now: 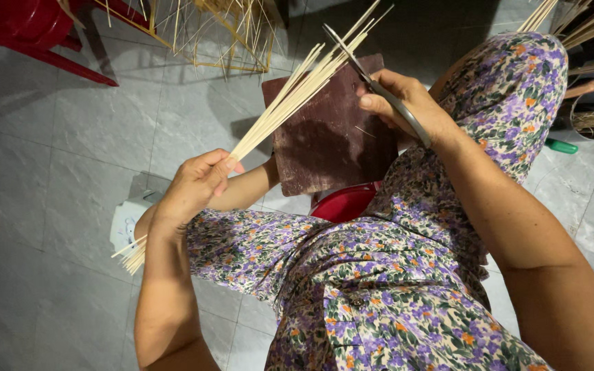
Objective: The person gathers thin bamboo sticks, aligns them into bundles, and ties them with a thin strip. They use scissors to trim the ends of the sticks and place the finished bundles into nearby containers.
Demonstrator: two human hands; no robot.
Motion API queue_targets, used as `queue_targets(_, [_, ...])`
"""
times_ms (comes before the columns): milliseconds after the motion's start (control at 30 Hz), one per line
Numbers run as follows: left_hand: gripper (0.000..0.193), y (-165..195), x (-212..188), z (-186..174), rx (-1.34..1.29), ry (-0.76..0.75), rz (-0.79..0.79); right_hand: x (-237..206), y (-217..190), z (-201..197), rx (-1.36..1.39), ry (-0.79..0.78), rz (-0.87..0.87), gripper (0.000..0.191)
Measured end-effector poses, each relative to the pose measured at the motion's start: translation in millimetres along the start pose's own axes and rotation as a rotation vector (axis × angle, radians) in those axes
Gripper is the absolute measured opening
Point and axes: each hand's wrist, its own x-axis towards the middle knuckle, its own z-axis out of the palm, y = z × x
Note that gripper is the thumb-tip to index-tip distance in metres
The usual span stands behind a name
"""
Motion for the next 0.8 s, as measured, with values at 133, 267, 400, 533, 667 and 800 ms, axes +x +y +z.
queue_targets(133, [0.028,-1.0,4.2,5.2,-0.021,-0.002,0.004,-0.9,0.9,2.6,0.146,0.051,0.035,0.033])
queue_targets(267, [0.027,0.6,7.2,7.3,-0.031,0.012,-0.023,-1.8,1.9,1.9,0.143,0.061,0.038,0.028])
queue_targets(400, [0.027,4.2,8.6,6.4,-0.023,0.024,-0.053,-2.9,2.2,2.2,0.061,0.081,0.069,0.031])
queue_targets(533, [0.028,8.8,6.2,5.6,0.041,0.031,-0.018,-2.2,0.6,4.0,0.118,0.039,-0.014,0.031])
queue_targets(667, [0.029,11.9,1.0,5.7,0.071,0.036,-0.072,-0.1,-2.2,4.5,0.054,0.040,-0.031,0.030])
queue_targets(800, [0.028,10.5,-0.3,6.5,0.054,0.041,-0.039,0.4,-2.0,4.9,0.022,0.088,0.055,0.032])
